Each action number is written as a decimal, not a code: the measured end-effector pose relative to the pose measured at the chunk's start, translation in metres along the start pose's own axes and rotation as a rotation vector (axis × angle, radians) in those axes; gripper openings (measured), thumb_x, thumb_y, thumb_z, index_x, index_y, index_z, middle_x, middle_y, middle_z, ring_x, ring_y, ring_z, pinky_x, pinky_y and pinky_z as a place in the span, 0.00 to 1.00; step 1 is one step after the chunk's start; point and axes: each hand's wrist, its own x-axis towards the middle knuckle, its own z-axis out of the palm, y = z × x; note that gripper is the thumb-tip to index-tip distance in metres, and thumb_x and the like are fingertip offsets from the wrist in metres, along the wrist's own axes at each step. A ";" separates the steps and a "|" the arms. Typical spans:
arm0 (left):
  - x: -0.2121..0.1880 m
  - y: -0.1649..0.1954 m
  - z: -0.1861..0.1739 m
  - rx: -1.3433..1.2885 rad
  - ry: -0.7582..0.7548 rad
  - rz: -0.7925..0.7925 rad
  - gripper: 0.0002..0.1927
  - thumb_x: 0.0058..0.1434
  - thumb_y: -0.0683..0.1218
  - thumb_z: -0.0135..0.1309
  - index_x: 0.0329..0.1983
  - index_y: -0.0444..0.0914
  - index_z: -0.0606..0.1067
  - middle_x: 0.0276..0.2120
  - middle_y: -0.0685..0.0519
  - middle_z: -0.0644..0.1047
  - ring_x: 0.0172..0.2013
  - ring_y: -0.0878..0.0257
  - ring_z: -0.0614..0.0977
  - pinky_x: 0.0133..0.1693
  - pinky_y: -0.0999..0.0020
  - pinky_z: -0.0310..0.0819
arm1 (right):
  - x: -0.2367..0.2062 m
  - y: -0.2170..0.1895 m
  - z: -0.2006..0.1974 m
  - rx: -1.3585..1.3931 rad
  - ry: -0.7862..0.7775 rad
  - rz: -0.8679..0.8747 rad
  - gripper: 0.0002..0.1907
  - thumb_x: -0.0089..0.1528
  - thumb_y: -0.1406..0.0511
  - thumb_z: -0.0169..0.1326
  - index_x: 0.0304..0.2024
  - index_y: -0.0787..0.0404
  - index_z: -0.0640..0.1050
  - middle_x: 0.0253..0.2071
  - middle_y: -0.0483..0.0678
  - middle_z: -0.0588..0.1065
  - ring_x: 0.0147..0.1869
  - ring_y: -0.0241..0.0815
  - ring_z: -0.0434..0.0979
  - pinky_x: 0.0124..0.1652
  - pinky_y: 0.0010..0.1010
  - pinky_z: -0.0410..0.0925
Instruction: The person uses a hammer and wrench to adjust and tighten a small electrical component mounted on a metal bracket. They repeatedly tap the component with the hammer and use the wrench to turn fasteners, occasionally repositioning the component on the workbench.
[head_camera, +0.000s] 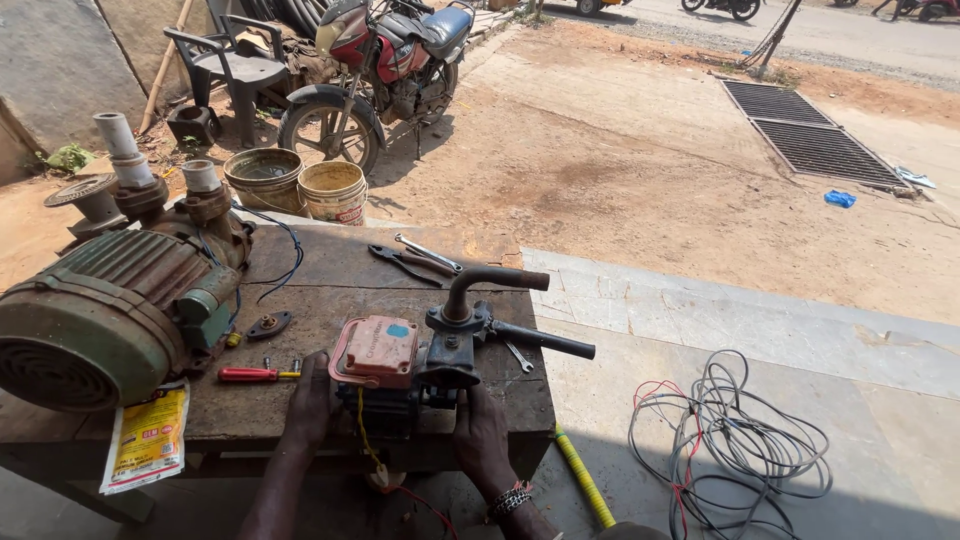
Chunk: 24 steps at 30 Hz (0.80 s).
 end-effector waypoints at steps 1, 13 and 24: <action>0.002 -0.002 0.001 0.041 0.021 -0.028 0.37 0.67 0.73 0.27 0.61 0.44 0.69 0.46 0.44 0.79 0.47 0.51 0.81 0.49 0.53 0.72 | 0.001 0.003 0.000 -0.005 0.015 0.006 0.12 0.70 0.62 0.45 0.51 0.59 0.75 0.37 0.58 0.78 0.42 0.60 0.78 0.41 0.49 0.67; 0.018 0.018 -0.028 0.287 0.021 -0.400 0.48 0.65 0.79 0.29 0.67 0.39 0.70 0.49 0.37 0.82 0.51 0.42 0.83 0.53 0.46 0.75 | 0.015 0.016 -0.034 -0.252 -0.164 -0.182 0.08 0.59 0.62 0.58 0.40 0.55 0.81 0.44 0.48 0.78 0.49 0.54 0.74 0.46 0.45 0.65; 0.017 0.000 0.005 -0.051 0.027 0.106 0.34 0.70 0.68 0.34 0.60 0.39 0.72 0.49 0.45 0.80 0.51 0.54 0.81 0.51 0.58 0.72 | 0.016 0.034 -0.016 -0.267 -0.238 -0.077 0.08 0.60 0.61 0.56 0.39 0.55 0.80 0.43 0.47 0.77 0.51 0.51 0.76 0.49 0.44 0.66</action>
